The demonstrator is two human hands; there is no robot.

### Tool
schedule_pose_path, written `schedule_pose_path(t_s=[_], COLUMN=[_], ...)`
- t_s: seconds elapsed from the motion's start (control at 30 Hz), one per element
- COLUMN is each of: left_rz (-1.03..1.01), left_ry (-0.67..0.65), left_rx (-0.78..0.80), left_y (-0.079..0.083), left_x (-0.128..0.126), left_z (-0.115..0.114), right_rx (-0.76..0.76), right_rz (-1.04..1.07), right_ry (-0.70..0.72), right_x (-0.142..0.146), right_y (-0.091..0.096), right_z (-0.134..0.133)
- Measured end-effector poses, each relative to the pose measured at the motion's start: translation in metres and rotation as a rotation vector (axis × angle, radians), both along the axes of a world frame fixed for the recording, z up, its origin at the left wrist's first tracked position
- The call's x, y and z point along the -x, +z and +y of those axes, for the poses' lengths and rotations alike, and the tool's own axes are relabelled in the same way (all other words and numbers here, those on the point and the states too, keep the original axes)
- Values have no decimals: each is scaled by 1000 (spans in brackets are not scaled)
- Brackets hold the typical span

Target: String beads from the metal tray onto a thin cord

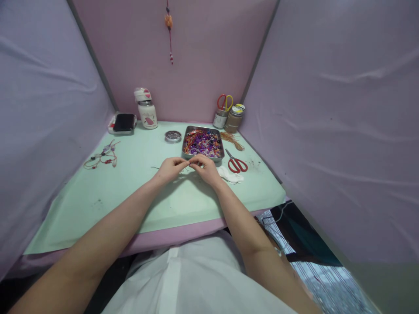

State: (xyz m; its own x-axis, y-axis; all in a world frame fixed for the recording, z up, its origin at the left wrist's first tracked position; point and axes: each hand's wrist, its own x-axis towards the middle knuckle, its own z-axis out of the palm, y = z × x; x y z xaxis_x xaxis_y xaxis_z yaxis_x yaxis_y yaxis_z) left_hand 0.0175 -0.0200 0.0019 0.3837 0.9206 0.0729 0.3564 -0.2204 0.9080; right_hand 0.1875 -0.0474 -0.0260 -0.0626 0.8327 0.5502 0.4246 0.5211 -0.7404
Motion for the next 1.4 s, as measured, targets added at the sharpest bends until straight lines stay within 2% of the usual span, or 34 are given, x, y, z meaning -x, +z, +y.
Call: schedule_pose_path(t_s=[0.2,0.47,0.7,0.97,1.4], left_rz=[-170,-191,-169,-173,-143], left_ry=[-20,-38,-56,-39,-44], left_rx=[235,300,306,254,205], left_y=[0,-1,2,-1,-1], left_x=[2,3,2,1,2], left_z=[1,1,-1,0,1], right_rx=[20,-13,-11,39,61], right_rz=[46,2,-6,63,53], right_ry=[-4,-42,8,-28,-49], right_x=[-2,1,2,0,0], right_y=[-3,2,0,-4,0], right_z=[2,-2,-1,2,-2])
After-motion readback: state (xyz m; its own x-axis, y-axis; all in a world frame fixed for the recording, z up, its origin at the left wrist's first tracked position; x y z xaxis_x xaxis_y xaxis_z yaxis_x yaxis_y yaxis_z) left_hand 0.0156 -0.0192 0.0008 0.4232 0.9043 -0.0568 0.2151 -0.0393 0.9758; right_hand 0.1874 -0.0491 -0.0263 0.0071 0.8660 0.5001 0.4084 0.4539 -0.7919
